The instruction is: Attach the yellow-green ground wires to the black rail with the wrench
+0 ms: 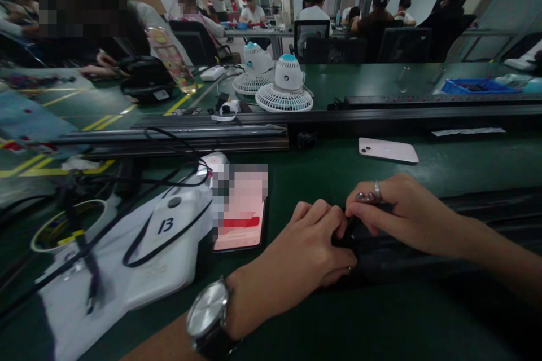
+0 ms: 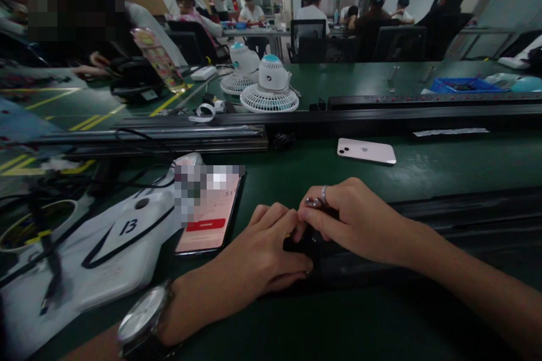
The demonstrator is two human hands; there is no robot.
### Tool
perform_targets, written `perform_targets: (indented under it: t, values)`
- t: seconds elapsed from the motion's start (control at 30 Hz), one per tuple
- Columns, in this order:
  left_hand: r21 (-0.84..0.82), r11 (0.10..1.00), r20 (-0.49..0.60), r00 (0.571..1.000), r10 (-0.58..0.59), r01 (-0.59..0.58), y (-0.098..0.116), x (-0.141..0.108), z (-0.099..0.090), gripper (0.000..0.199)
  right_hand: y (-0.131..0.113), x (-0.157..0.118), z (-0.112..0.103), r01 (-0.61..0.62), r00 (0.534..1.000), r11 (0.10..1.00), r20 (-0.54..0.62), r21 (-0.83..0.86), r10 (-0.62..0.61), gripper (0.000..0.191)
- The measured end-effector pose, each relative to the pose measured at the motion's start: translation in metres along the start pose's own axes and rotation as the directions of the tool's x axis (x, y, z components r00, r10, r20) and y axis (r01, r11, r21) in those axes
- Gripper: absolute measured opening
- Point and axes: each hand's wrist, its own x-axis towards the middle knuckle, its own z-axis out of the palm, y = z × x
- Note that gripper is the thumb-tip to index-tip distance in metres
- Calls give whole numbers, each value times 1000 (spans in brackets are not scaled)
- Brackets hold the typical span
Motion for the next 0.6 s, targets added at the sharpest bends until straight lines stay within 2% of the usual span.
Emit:
perform_targets:
  t: [0.17, 0.3, 0.4, 0.5, 0.6]
  values:
    - [0, 1000, -17, 1000, 5, -5, 1, -1, -2, 4, -5, 0, 2, 47, 998, 999, 30, 16, -48, 20]
    - [-21, 999, -32, 999, -26, 26, 1, -3, 4, 3, -2, 1, 4, 10, 993, 1000, 118, 21, -12, 9]
    - [-27, 998, -47, 997, -61, 59, -1, -7, 10, 6, 2, 2, 4, 4, 988, 1000, 155, -3, -4, 9]
    - [-33, 997, -72, 995, -73, 71, -2, -12, 13, 10, 4, 1, 5, 12, 997, 1000, 83, -21, -11, 11]
    - [-15, 998, -64, 996, -57, 56, -2, -17, 7, 21, 5, 1, 9, 8, 999, 1000, -35, -11, -8, 11]
